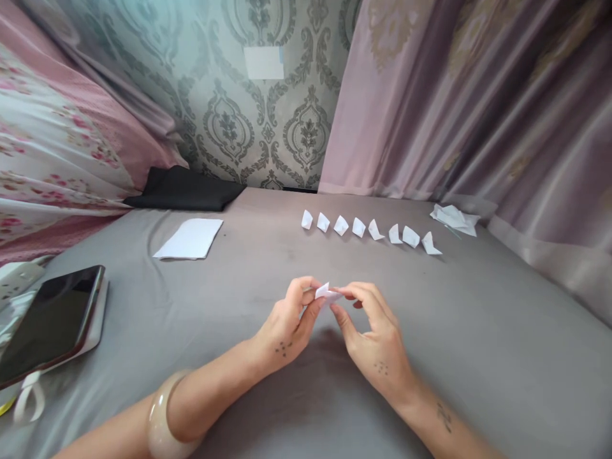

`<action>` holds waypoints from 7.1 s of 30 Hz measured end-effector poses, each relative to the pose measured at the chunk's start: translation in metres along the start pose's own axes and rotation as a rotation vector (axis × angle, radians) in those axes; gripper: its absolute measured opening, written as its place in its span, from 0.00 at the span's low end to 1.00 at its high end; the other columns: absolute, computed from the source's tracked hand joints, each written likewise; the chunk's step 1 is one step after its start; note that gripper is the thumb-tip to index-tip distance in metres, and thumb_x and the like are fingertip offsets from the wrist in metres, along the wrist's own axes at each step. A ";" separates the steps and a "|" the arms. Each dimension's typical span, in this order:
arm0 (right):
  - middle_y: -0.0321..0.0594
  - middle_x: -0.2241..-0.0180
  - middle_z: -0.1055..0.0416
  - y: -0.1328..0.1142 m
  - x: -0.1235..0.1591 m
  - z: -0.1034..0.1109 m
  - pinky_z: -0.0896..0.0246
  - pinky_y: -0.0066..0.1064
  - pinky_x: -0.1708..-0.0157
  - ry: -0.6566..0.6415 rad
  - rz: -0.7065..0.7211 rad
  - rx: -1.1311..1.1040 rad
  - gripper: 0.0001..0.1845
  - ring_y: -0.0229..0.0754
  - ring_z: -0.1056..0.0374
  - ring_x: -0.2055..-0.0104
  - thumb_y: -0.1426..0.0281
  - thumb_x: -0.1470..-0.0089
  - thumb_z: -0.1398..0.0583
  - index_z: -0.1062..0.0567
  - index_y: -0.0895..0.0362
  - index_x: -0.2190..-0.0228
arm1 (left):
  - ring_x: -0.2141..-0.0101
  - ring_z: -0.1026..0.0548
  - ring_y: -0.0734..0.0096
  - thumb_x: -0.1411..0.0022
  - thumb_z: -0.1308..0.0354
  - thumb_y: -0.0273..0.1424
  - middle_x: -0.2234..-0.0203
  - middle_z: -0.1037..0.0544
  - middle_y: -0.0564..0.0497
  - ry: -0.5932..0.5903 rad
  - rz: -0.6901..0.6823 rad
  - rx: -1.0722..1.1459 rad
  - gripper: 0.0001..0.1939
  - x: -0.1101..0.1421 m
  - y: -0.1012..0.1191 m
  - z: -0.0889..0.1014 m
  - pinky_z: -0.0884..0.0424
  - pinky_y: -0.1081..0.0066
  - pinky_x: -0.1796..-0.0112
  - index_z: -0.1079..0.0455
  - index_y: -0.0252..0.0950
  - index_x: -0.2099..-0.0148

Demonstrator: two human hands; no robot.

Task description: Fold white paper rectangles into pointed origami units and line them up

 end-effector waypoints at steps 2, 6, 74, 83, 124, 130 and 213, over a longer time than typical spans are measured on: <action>0.40 0.62 0.30 -0.003 0.000 -0.001 0.36 0.35 0.58 -0.011 0.003 -0.035 0.06 0.41 0.33 0.59 0.72 0.41 0.43 0.30 0.52 0.60 | 0.61 0.23 0.71 0.32 0.52 0.34 0.62 0.21 0.46 -0.009 0.003 0.003 0.08 0.001 -0.001 -0.002 0.30 0.70 0.57 0.42 0.39 0.52; 0.37 0.67 0.30 -0.004 0.000 -0.002 0.37 0.33 0.62 -0.021 -0.011 -0.063 0.04 0.39 0.33 0.63 0.74 0.41 0.43 0.31 0.52 0.67 | 0.60 0.23 0.68 0.33 0.49 0.34 0.61 0.21 0.46 -0.010 0.023 0.143 0.07 -0.002 -0.003 -0.003 0.28 0.67 0.56 0.34 0.37 0.55; 0.36 0.68 0.28 -0.010 -0.007 0.009 0.36 0.28 0.69 -0.070 -0.020 -0.209 0.04 0.35 0.34 0.69 0.73 0.44 0.40 0.28 0.52 0.69 | 0.71 0.24 0.75 0.33 0.51 0.27 0.69 0.20 0.48 -0.115 -0.170 -0.056 0.15 0.000 0.032 -0.002 0.28 0.78 0.67 0.27 0.33 0.49; 0.39 0.65 0.27 -0.032 0.001 0.018 0.37 0.31 0.65 0.011 0.376 0.125 0.12 0.38 0.34 0.68 0.79 0.44 0.42 0.29 0.52 0.60 | 0.60 0.21 0.71 0.34 0.49 0.23 0.59 0.19 0.46 -0.032 -0.368 -0.087 0.13 0.000 0.037 0.003 0.25 0.75 0.58 0.28 0.34 0.50; 0.33 0.71 0.31 -0.023 -0.005 0.013 0.41 0.29 0.72 -0.077 0.016 -0.217 0.08 0.34 0.39 0.72 0.79 0.48 0.39 0.29 0.53 0.69 | 0.81 0.31 0.79 0.39 0.47 0.24 0.82 0.24 0.52 0.024 -0.361 -0.237 0.07 0.002 0.045 0.002 0.33 0.77 0.74 0.27 0.33 0.67; 0.33 0.73 0.33 -0.025 -0.007 0.011 0.42 0.28 0.72 -0.091 0.026 -0.224 0.09 0.33 0.40 0.72 0.80 0.48 0.40 0.31 0.55 0.72 | 0.80 0.32 0.79 0.40 0.47 0.23 0.81 0.25 0.53 -0.012 -0.348 -0.214 0.08 0.002 0.043 0.001 0.33 0.77 0.73 0.26 0.32 0.66; 0.36 0.71 0.29 0.003 -0.004 0.002 0.36 0.28 0.72 -0.150 -0.330 -0.405 0.05 0.37 0.33 0.69 0.67 0.46 0.38 0.21 0.51 0.72 | 0.71 0.24 0.71 0.39 0.43 0.34 0.73 0.20 0.50 -0.035 0.082 0.077 0.09 0.003 0.011 -0.006 0.29 0.75 0.68 0.25 0.33 0.62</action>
Point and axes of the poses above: each hand's wrist, its own x-axis away from the middle knuckle, its own z-axis out of the back of the hand, y = z × x, the point moved 7 cm from there along -x, towards the middle knuckle
